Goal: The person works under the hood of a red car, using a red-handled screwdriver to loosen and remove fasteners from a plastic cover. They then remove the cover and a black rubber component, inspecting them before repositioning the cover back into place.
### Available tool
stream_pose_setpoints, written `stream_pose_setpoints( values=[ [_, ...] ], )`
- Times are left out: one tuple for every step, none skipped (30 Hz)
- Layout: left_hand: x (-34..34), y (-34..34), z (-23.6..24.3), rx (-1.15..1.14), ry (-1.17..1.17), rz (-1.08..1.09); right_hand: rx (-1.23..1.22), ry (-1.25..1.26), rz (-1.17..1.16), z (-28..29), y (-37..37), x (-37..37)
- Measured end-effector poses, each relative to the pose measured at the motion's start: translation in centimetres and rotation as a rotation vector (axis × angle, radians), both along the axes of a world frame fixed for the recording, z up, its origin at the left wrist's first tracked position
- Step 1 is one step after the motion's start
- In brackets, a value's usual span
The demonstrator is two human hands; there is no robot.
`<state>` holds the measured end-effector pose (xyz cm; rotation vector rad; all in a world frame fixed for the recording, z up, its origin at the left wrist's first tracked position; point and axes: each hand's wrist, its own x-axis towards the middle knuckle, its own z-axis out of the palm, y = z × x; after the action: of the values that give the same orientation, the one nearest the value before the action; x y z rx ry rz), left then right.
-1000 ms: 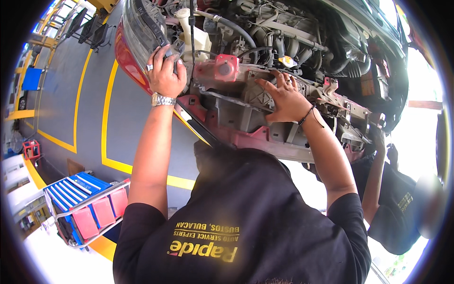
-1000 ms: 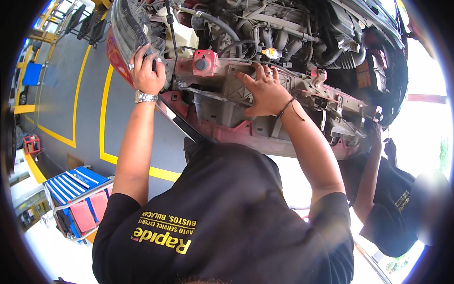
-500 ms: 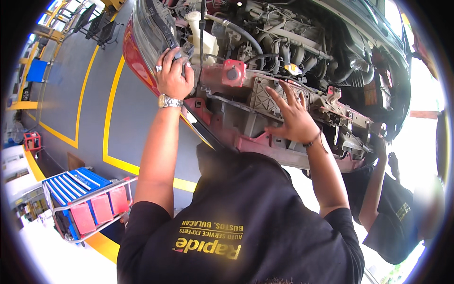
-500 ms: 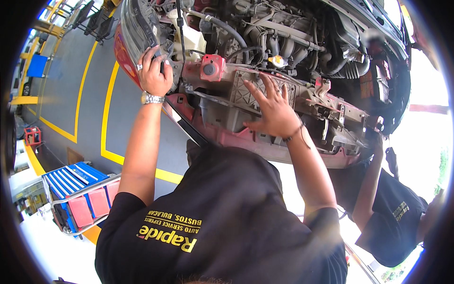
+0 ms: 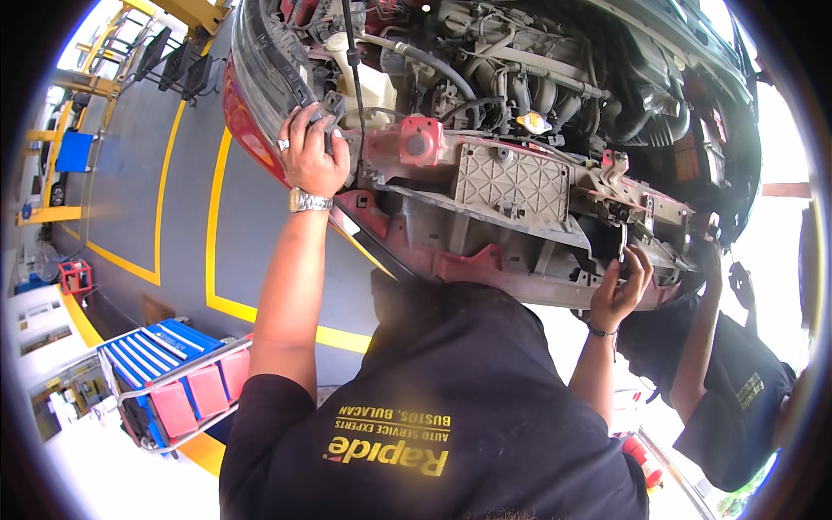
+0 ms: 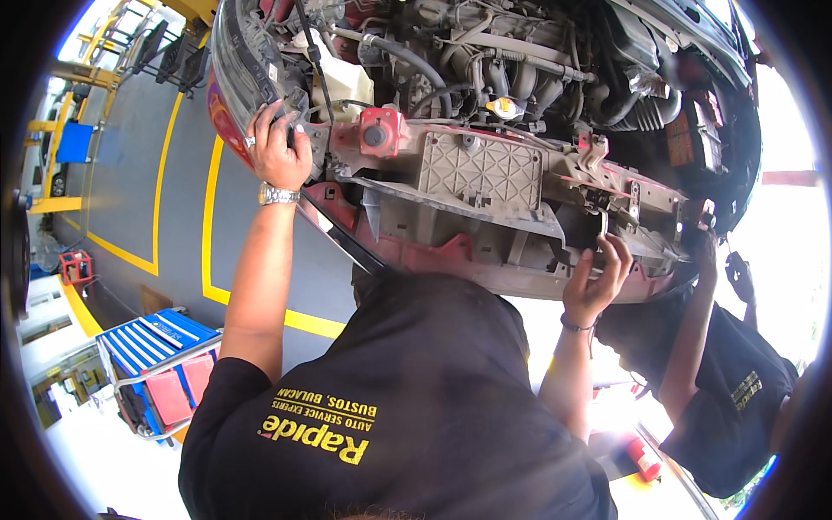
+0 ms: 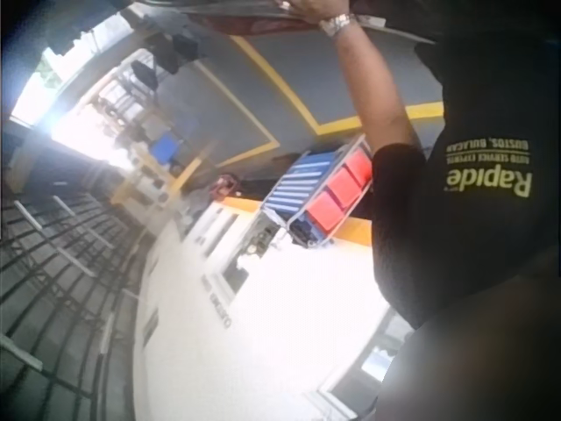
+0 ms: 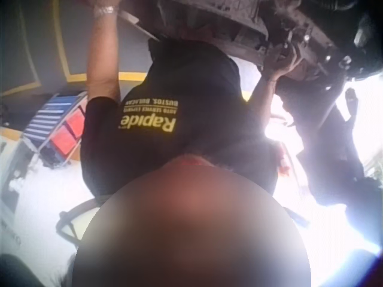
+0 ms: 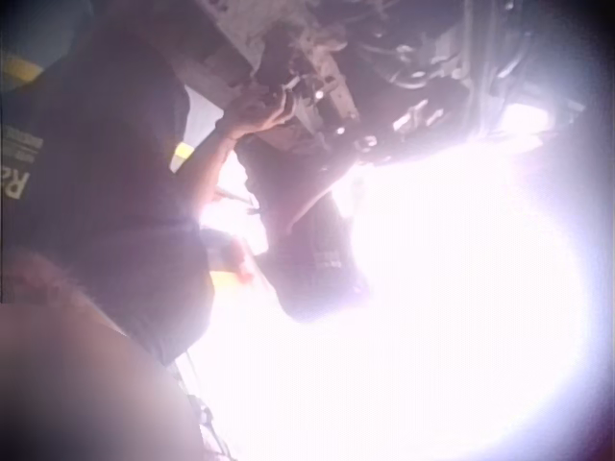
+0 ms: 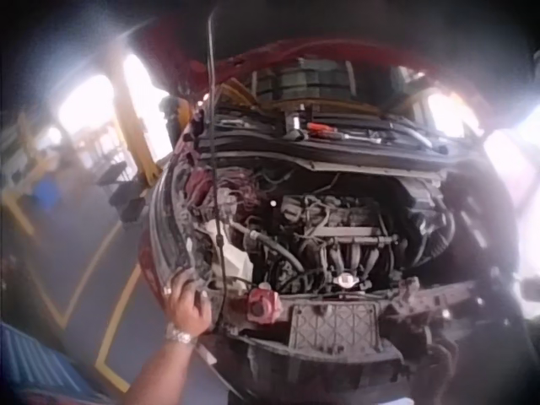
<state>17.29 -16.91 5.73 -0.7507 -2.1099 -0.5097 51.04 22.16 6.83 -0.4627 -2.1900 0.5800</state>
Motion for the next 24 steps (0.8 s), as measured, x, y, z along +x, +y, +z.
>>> stream_pose_setpoints(
  values=[
    [-0.1, 0.0, -0.1, 0.002, 0.001, 0.001, -0.022, -0.005, -0.012, -0.2, 0.3, 0.0],
    [-0.1, -0.1, -0.1, 0.005, 0.001, 0.002, -0.043, -0.01, -0.023, -0.5, 0.6, 0.1],
    [0.0, -0.2, -0.1, -0.004, 0.002, 0.007, -0.064, -0.016, -0.034, -0.7, 0.7, 0.1],
    [-0.1, -0.2, 0.0, -0.01, 0.005, 0.014, -0.101, -0.023, -0.007, -1.0, 0.6, -0.3],
    [0.0, -0.1, 0.0, -0.016, 0.009, 0.021, -0.04, -0.075, 0.015, -0.8, 0.2, -0.5],
    [-0.1, 0.0, 0.0, -0.012, 0.009, 0.016, -0.018, -0.116, 0.044, -0.9, 0.0, -0.6],
    [-0.1, 0.1, 0.0, -0.008, 0.012, 0.012, 0.004, -0.154, 0.073, -1.1, -0.3, -0.8],
    [-0.2, 0.1, 0.0, -0.004, 0.015, 0.008, 0.087, -0.229, 0.074, -1.2, -0.6, -0.9],
    [-0.1, 0.0, 0.0, -0.005, 0.018, 0.009, 0.207, -0.262, 0.054, -1.0, -1.0, -1.1],
    [-0.1, 0.1, -0.1, -0.001, 0.018, 0.007, 0.212, -0.273, 0.044, -1.1, -1.0, -1.1],
    [-0.1, 0.1, -0.1, 0.003, 0.019, 0.006, 0.216, -0.285, 0.035, -1.2, -0.9, -1.0],
    [-0.1, 0.1, -0.1, 0.002, 0.02, 0.012, 0.223, -0.287, 0.042, -1.2, -0.9, -0.9],
    [0.0, 0.1, -0.1, 0.001, 0.02, 0.019, 0.23, -0.289, 0.05, -1.3, -0.8, -0.9],
    [0.1, 0.1, -0.1, 0.0, 0.02, 0.026, 0.237, -0.292, 0.058, -1.3, -0.8, -0.9],
    [0.1, 0.2, -0.2, 0.0, 0.019, 0.028, 0.263, -0.318, 0.051, -1.2, -0.8, -1.0],
    [0.1, 0.1, -0.1, -0.001, 0.019, 0.032, 0.289, -0.342, 0.046, -1.1, -1.0, -1.2],
    [0.1, 0.2, 0.0, -0.002, 0.02, 0.036, 0.314, -0.366, 0.041, -1.0, -1.1, -1.3],
    [0.1, 0.2, -0.1, -0.007, 0.025, 0.036, 0.318, -0.379, 0.038, -1.1, -1.0, -1.2],
    [0.0, 0.1, -0.1, -0.012, 0.033, 0.037, 0.309, -0.386, 0.049, -1.2, -0.9, -1.2],
    [0.0, 0.1, -0.1, -0.016, 0.041, 0.04, 0.301, -0.392, 0.061, -1.4, -0.7, -1.1],
    [0.0, 0.1, -0.1, -0.015, 0.036, 0.038, 0.293, -0.398, 0.072, -1.6, -0.5, -0.8],
    [0.0, 0.1, 0.0, -0.016, 0.032, 0.035, 0.256, -0.444, 0.098, -1.4, -0.4, -0.6],
    [0.0, 0.2, 0.0, -0.018, 0.029, 0.032, 0.258, -0.363, 0.077, -1.4, -0.7, -0.6],
    [-0.1, 0.1, 0.1, -0.011, 0.028, 0.019, 0.259, -0.283, 0.054, -1.3, -1.3, -0.8]
  ],
)
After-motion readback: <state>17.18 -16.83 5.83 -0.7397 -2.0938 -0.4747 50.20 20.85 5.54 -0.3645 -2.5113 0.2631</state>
